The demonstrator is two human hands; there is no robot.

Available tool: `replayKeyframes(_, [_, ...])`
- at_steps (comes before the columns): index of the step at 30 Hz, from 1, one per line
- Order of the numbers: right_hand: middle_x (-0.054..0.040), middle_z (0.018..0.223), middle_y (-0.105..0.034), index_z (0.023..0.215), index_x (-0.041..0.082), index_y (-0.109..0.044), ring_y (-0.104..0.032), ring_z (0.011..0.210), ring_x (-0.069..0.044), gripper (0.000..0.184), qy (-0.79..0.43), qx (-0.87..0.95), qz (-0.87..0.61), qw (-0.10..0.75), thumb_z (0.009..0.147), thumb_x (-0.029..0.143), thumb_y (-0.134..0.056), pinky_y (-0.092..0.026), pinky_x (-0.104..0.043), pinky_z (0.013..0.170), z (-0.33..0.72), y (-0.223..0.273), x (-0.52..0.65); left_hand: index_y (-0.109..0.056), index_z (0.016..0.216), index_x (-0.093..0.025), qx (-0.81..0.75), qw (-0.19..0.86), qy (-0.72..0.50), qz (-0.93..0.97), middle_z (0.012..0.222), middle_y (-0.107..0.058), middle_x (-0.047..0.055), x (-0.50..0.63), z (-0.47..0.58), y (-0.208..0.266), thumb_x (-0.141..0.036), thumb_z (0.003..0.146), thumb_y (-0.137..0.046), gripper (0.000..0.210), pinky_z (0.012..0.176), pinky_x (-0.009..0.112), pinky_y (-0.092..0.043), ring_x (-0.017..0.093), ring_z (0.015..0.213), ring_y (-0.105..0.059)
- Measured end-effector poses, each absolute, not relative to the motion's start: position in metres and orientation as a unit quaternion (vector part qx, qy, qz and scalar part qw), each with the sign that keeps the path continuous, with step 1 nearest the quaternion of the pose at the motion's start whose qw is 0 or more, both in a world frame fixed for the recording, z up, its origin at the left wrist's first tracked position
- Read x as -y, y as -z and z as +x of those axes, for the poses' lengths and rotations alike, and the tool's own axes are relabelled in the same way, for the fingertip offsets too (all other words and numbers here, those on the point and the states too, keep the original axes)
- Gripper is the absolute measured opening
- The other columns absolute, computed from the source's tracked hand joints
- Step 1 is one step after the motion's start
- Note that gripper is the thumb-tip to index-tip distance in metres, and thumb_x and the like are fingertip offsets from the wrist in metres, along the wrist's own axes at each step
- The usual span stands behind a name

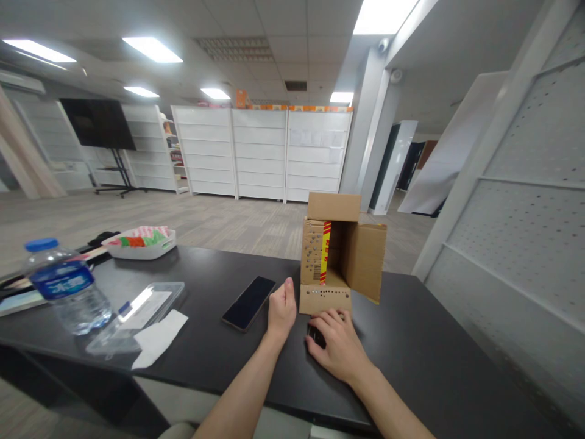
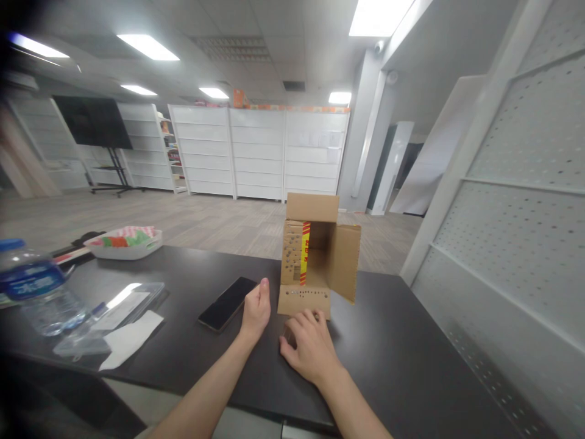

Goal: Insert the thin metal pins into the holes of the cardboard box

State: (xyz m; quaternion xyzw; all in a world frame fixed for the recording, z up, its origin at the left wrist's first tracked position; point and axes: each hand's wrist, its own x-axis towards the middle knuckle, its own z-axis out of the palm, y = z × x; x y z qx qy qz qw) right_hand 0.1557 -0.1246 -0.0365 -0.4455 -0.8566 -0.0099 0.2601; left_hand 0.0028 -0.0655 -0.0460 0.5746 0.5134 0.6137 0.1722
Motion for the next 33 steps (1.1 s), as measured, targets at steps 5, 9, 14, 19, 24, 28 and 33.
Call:
replayKeyframes(5, [-0.0049,0.087,-0.065,0.091,0.022,-0.062,-0.052,0.089,-0.022,0.012,0.031,0.859,-0.439,0.260,0.083,0.028,-0.055,-0.028,-0.041,0.090,0.153,0.038,0.120,-0.036,0.058,-0.018,-0.518,0.176,-0.610,0.573,0.053,-0.038,-0.004,0.066,0.003,0.044,-0.042,0.092,-0.032,0.041,0.053,0.024,-0.024,0.009,0.053,-0.033])
replayKeyframes(9, [-0.0043,0.084,-0.065,0.090,0.021,-0.061,-0.052,0.087,-0.021,0.011,0.045,0.861,-0.434,0.262,0.085,0.027,-0.053,-0.028,-0.040,0.089,0.153,0.040,0.118,-0.036,0.058,-0.018,-0.522,0.181,-0.609,0.570,0.052,-0.039,-0.004,0.067,0.003,0.043,-0.045,0.092,-0.031,0.043,0.054,0.024,-0.024,0.009,0.053,-0.033])
replayKeyframes(14, [-0.0043,0.082,-0.065,0.090,0.020,-0.060,-0.051,0.086,-0.020,0.015,0.067,0.865,-0.420,0.266,0.090,0.023,-0.045,-0.028,-0.039,0.088,0.154,0.041,0.118,-0.037,0.057,-0.018,-0.516,0.183,-0.616,0.566,0.053,-0.042,-0.003,0.067,0.003,0.043,-0.047,0.092,-0.031,0.045,0.054,0.024,-0.025,0.009,0.053,-0.034])
replayKeyframes(19, [-0.0044,0.081,-0.065,0.091,0.020,-0.059,-0.051,0.083,-0.019,0.022,0.088,0.865,-0.411,0.274,0.094,0.020,-0.038,-0.029,-0.038,0.086,0.157,0.041,0.116,-0.038,0.057,-0.018,-0.512,0.185,-0.618,0.567,0.053,-0.042,-0.003,0.067,0.003,0.043,-0.046,0.091,-0.032,0.044,0.054,0.024,-0.024,0.009,0.053,-0.035])
replayKeyframes(24, [-0.0040,0.084,-0.066,0.091,0.020,-0.059,-0.055,0.082,-0.018,0.026,0.045,0.840,-0.428,0.331,0.096,0.021,-0.034,-0.032,-0.034,0.082,0.162,0.042,0.109,-0.035,0.056,-0.019,-0.511,0.186,-0.617,0.569,0.052,-0.038,-0.004,0.068,0.003,0.042,-0.046,0.091,-0.032,0.045,0.053,0.024,-0.024,0.009,0.052,-0.033])
replayKeyframes(28, [-0.0045,0.090,-0.067,0.095,0.020,-0.060,-0.058,0.085,-0.018,0.028,0.002,0.799,-0.456,0.392,0.097,0.027,-0.032,-0.036,-0.032,0.078,0.168,0.039,0.097,-0.034,0.056,-0.019,-0.507,0.186,-0.620,0.569,0.051,-0.035,-0.005,0.068,0.004,0.042,-0.047,0.091,-0.033,0.045,0.053,0.024,-0.023,0.008,0.051,-0.032])
replayKeyframes(33, [-0.0063,0.092,-0.067,0.095,0.020,-0.060,-0.060,0.087,-0.020,0.033,-0.035,0.744,-0.483,0.461,0.097,0.032,-0.030,-0.040,-0.032,0.078,0.171,0.034,0.079,-0.033,0.056,-0.019,-0.509,0.183,-0.625,0.563,0.050,-0.033,-0.005,0.067,0.003,0.044,-0.046,0.091,-0.035,0.044,0.052,0.025,-0.022,0.008,0.051,-0.030])
